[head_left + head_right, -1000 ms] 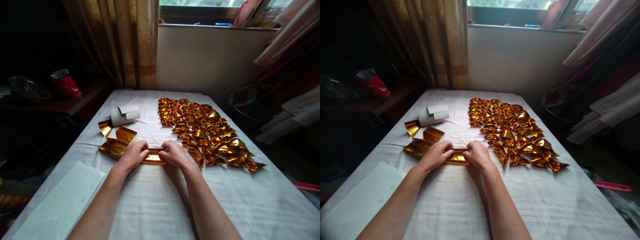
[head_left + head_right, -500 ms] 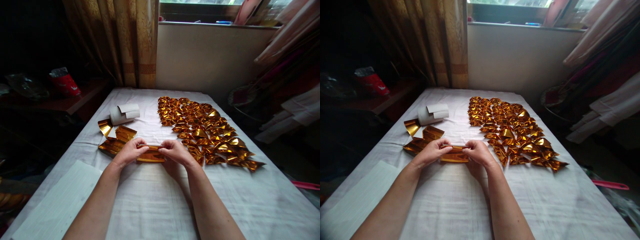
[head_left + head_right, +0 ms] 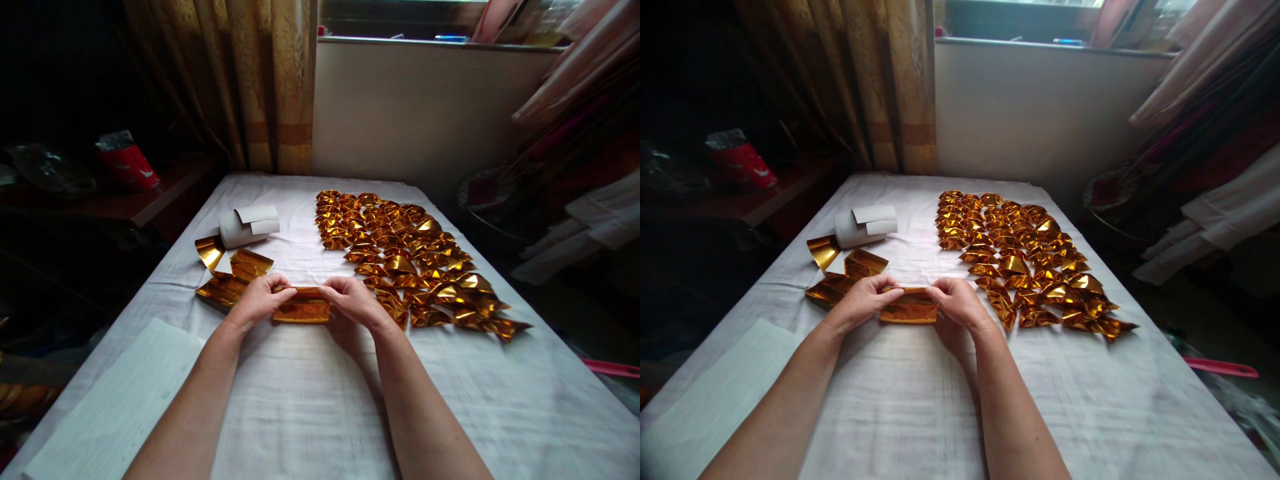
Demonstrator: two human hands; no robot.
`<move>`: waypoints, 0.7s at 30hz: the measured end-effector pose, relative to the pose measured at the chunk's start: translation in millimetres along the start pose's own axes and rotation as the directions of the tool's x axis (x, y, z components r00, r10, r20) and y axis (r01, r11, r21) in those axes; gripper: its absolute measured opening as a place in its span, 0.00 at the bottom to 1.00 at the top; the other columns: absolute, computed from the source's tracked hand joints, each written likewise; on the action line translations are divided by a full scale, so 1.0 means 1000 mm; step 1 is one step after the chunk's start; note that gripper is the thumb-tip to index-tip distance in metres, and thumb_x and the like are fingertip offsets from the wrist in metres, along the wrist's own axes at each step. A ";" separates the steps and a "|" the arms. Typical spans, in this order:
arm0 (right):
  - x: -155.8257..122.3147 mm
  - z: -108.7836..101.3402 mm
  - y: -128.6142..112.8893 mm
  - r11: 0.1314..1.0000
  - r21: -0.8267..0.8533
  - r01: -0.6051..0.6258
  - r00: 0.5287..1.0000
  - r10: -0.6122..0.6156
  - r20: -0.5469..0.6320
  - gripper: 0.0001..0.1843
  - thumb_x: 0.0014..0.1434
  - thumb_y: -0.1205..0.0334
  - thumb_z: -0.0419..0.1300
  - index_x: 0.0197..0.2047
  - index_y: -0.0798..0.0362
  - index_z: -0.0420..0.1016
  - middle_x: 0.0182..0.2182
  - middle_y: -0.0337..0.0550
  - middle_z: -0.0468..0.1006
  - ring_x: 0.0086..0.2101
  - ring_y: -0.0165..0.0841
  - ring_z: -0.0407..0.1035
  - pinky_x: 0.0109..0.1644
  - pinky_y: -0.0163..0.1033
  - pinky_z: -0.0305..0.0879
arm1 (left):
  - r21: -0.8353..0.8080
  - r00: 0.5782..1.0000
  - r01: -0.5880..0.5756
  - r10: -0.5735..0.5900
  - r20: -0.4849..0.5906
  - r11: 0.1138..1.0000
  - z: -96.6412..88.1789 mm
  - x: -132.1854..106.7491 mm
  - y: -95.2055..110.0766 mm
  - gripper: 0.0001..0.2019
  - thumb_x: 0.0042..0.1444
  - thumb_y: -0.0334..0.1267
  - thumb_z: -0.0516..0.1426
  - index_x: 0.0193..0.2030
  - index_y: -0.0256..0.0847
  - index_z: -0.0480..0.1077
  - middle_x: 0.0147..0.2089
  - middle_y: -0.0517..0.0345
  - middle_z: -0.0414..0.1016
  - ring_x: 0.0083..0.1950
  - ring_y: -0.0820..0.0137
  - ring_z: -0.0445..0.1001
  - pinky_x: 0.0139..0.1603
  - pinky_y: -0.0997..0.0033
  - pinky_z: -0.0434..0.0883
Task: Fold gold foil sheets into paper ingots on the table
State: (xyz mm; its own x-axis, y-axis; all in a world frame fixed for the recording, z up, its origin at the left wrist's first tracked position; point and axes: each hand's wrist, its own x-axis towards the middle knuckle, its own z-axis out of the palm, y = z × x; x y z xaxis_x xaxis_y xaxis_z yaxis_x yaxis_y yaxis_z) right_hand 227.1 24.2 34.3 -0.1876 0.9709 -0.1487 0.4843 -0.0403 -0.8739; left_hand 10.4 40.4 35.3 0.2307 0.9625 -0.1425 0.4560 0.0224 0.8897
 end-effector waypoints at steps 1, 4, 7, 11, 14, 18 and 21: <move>0.000 0.000 0.000 1.000 0.009 -0.011 1.000 0.011 0.003 0.15 0.56 0.53 0.56 0.24 0.53 0.70 0.17 0.33 0.66 0.20 0.25 0.59 0.24 0.30 0.53 | -0.003 1.000 -0.001 0.001 0.000 1.000 0.000 0.000 0.000 0.16 0.44 0.51 0.59 0.28 0.38 0.72 0.26 0.62 0.69 0.28 0.73 0.65 0.27 0.76 0.61; -0.001 0.001 0.000 0.998 0.040 -0.039 0.999 0.038 0.011 0.11 0.55 0.57 0.57 0.27 0.53 0.72 0.17 0.33 0.68 0.19 0.26 0.61 0.24 0.30 0.55 | -0.014 1.000 -0.002 0.002 -0.001 1.000 0.001 0.000 0.000 0.16 0.44 0.52 0.60 0.27 0.38 0.71 0.25 0.63 0.67 0.27 0.74 0.64 0.27 0.76 0.60; -0.002 0.001 -0.001 0.998 0.038 -0.042 0.999 0.041 0.016 0.10 0.56 0.57 0.57 0.26 0.53 0.72 0.16 0.33 0.68 0.19 0.26 0.62 0.24 0.31 0.55 | -0.011 1.000 -0.010 0.010 -0.003 1.000 0.000 0.000 -0.001 0.16 0.45 0.51 0.60 0.27 0.38 0.71 0.24 0.63 0.67 0.26 0.74 0.64 0.26 0.76 0.60; -0.001 0.001 -0.001 1.000 -0.030 0.002 1.000 -0.003 -0.016 0.10 0.56 0.59 0.57 0.27 0.53 0.75 0.19 0.35 0.73 0.22 0.28 0.65 0.27 0.31 0.57 | -0.021 1.000 -0.029 0.030 0.009 0.999 -0.001 0.001 -0.003 0.15 0.45 0.50 0.60 0.27 0.38 0.72 0.25 0.62 0.69 0.27 0.73 0.65 0.28 0.75 0.62; 0.001 0.002 0.001 0.993 -0.118 0.018 0.998 -0.026 -0.063 0.10 0.56 0.59 0.58 0.28 0.54 0.77 0.23 0.37 0.76 0.26 0.29 0.67 0.30 0.31 0.58 | 0.010 0.999 -0.032 0.032 -0.006 0.999 0.000 0.001 -0.003 0.14 0.46 0.49 0.59 0.28 0.38 0.73 0.25 0.62 0.70 0.28 0.72 0.65 0.28 0.75 0.62; 0.002 0.005 0.003 0.972 -0.233 0.006 0.993 -0.033 -0.111 0.10 0.57 0.58 0.59 0.29 0.52 0.79 0.25 0.37 0.78 0.28 0.30 0.68 0.32 0.32 0.58 | 0.159 0.999 0.000 0.009 -0.053 0.987 0.004 0.001 -0.002 0.11 0.48 0.46 0.58 0.28 0.39 0.73 0.25 0.62 0.70 0.29 0.71 0.67 0.29 0.74 0.61; 0.002 0.007 0.003 0.952 -0.306 -0.018 0.991 -0.023 -0.132 0.09 0.57 0.58 0.59 0.32 0.50 0.81 0.27 0.37 0.79 0.29 0.30 0.69 0.33 0.32 0.57 | 0.289 0.996 0.024 0.001 -0.085 0.957 0.008 0.000 0.000 0.10 0.51 0.44 0.57 0.31 0.41 0.75 0.27 0.61 0.73 0.30 0.69 0.69 0.31 0.72 0.62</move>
State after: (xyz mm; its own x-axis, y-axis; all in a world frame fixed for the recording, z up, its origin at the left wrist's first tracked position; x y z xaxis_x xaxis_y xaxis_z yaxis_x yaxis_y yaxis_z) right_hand 222.6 24.4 28.4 -0.0845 0.9942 -0.0659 0.7262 0.0162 -0.6873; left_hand 17.2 37.9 31.5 0.1567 0.9821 -0.1043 0.6903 -0.0334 0.7227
